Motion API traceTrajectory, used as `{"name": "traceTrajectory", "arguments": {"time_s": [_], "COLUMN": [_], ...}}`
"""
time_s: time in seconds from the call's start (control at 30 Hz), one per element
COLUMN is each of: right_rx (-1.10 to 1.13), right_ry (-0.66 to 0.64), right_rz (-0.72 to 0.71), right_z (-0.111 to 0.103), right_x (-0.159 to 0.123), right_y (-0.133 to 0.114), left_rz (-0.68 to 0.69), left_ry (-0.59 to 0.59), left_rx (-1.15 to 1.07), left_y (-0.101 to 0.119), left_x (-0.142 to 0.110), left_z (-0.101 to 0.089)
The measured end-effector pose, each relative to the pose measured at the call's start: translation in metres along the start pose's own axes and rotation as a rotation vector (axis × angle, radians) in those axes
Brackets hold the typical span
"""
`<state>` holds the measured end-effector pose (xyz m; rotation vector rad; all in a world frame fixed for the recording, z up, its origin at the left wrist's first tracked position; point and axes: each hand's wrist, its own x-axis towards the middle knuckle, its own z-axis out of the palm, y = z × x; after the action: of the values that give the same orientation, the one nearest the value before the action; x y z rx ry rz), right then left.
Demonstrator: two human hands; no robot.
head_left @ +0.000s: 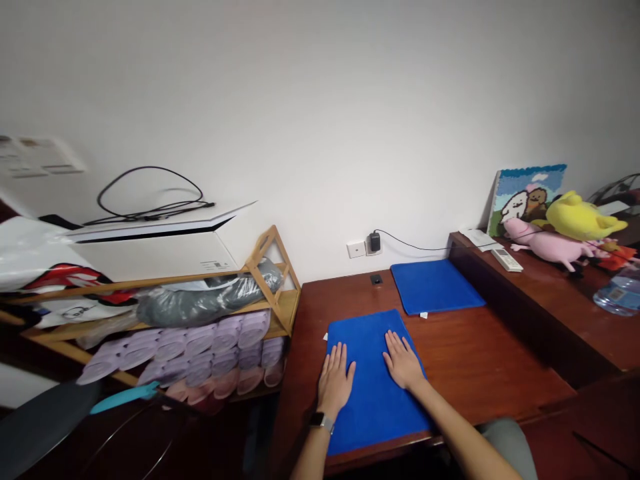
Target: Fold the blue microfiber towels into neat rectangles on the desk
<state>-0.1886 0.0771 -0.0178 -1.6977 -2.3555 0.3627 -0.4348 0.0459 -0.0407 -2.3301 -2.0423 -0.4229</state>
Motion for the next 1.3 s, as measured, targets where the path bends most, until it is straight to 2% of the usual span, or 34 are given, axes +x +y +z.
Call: {"name": "traceTrajectory", "arguments": {"time_s": [0.1,0.17,0.23,0.3,0.37,0.43,0.5,0.57,0.67,0.77,0.87,0.97,1.03,1.1,1.2,1.23,1.3], "right_rx": [-0.007,-0.001,0.015,0.028,0.028,0.018,0.011,0.012,0.024,0.042,0.032,-0.023,-0.045,-0.035,-0.017,-0.018,-0.018], "right_ry": [-0.031,-0.007,0.074,0.148,0.151,0.11,0.086,0.086,0.077,0.007,-0.093,-0.023,0.099,0.179,0.157,0.133,0.092], "right_rz": [0.094,0.163,0.157,0.077,-0.001,-0.033,-0.04,-0.05,-0.092,-0.19,-0.274,-0.165,-0.006,0.132,0.26,0.273,0.256], "right_z": [-0.016,-0.02,-0.016,-0.005,0.008,0.018,0.023,0.021,0.012,-0.009,-0.036,-0.048,-0.038,-0.013,0.024,0.031,0.031], "right_x": [0.01,0.009,-0.001,-0.018,-0.036,-0.051,-0.06,-0.063,-0.056,-0.036,-0.009,0.003,-0.005,-0.026,-0.062,-0.07,-0.076], "right_y": [0.006,0.007,0.003,-0.006,-0.016,-0.022,-0.023,-0.02,-0.012,-0.003,0.004,0.004,-0.003,-0.012,-0.022,-0.022,-0.017], "left_rz": [-0.042,-0.063,-0.051,0.041,0.174,0.245,0.209,0.127,0.021,-0.051,-0.097,-0.142,-0.176,-0.157,0.047,0.131,0.248], "left_ry": [-0.028,-0.006,0.064,0.111,0.079,0.014,-0.026,-0.036,-0.02,-0.022,-0.047,-0.085,-0.105,-0.077,0.002,0.003,-0.048], "left_rx": [0.009,0.014,0.012,-0.008,-0.035,-0.049,-0.041,-0.021,0.014,0.051,0.089,0.125,0.135,0.11,0.024,-0.001,-0.035], "left_y": [-0.019,-0.016,0.0,0.027,0.052,0.065,0.061,0.044,0.016,0.006,0.018,0.04,0.056,0.068,0.075,0.075,0.071], "left_x": [0.003,0.004,0.001,-0.009,-0.023,-0.037,-0.049,-0.055,-0.059,-0.063,-0.077,-0.1,-0.11,-0.109,-0.083,-0.072,-0.051], "left_z": [-0.017,-0.026,-0.032,-0.031,-0.026,-0.02,-0.016,-0.017,-0.026,-0.034,-0.035,-0.03,-0.03,-0.035,-0.051,-0.055,-0.057]}}
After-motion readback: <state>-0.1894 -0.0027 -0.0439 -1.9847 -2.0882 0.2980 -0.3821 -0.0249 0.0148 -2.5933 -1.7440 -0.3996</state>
